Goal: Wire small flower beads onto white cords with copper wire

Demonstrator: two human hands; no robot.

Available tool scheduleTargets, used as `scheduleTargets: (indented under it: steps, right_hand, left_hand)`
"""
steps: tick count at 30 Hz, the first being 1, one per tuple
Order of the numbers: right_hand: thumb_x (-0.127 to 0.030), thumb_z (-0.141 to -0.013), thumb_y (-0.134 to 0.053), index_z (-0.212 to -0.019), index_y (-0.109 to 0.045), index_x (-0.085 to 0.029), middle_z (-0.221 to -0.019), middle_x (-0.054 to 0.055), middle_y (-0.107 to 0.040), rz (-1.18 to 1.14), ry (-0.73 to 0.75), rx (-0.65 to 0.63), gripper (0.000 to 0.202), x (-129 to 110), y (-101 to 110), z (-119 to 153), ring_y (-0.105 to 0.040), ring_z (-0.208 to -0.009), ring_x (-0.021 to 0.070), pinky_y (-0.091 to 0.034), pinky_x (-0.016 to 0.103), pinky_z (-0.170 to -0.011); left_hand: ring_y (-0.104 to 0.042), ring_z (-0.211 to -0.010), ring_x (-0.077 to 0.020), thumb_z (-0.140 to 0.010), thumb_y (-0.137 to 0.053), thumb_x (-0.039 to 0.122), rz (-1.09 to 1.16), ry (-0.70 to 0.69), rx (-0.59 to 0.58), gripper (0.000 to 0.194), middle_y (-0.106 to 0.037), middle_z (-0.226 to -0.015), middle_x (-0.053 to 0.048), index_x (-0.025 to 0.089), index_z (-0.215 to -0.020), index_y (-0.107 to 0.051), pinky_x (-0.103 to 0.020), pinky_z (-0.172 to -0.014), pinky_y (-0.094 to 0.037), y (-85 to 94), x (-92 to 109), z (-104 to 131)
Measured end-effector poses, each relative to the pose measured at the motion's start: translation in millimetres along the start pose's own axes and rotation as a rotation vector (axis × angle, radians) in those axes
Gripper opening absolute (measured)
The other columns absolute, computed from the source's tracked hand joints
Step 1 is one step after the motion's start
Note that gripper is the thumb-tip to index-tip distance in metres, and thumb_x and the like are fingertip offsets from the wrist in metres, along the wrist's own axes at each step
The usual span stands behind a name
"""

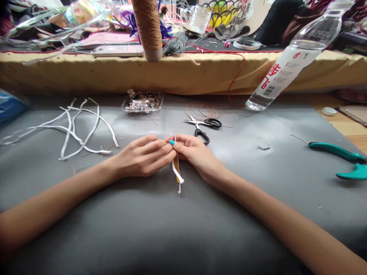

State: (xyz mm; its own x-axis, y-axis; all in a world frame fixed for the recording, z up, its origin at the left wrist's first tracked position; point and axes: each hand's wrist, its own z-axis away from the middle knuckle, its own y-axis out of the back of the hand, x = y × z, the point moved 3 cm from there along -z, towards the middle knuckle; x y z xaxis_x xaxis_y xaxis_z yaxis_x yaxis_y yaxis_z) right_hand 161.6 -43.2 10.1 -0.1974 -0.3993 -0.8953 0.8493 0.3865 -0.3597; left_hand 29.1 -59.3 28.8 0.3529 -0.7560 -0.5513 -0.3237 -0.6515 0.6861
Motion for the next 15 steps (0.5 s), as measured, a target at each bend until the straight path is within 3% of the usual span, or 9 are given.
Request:
scheduleTargets:
  steps: [5,9,15]
  right_hand:
    - [-0.025,-0.079,-0.056,-0.086,-0.063,-0.015,-0.072,0.0,-0.062,-0.009,0.027,0.007,0.014,1.0,2.0,-1.1,-0.056,-0.066,0.0074,-0.043,0.019,-0.066]
    - [-0.026,-0.08,-0.055,-0.085,-0.064,-0.016,-0.076,0.0,-0.063,-0.019,0.038,-0.006,0.015,1.0,0.8,-1.8,-0.056,-0.069,0.0072,-0.043,0.019,-0.068]
    - [-0.027,-0.073,-0.062,-0.079,-0.064,-0.014,-0.072,-0.001,-0.062,0.004,-0.014,-0.056,0.013,2.1,0.1,-1.5,-0.054,-0.066,0.0064,-0.042,0.018,-0.066]
  left_hand:
    - [-0.056,-0.086,-0.0155,-0.084,-0.046,0.015,0.051,-0.042,0.021,0.015,-0.064,-0.092,-0.005,0.012,-0.094,-0.056,-0.028,-0.074,-0.044,0.7,-2.3,1.0]
    - [-0.056,-0.084,-0.0152,-0.084,-0.044,0.014,0.129,0.015,-0.005,0.014,-0.063,-0.09,-0.005,0.012,-0.092,-0.055,-0.028,-0.074,-0.043,-2.0,-3.4,0.9]
    - [-0.056,-0.083,-0.0166,-0.083,-0.045,0.014,0.142,-0.009,-0.033,0.014,-0.063,-0.084,-0.006,0.01,-0.091,-0.055,-0.029,-0.075,-0.042,-4.2,-0.5,0.9]
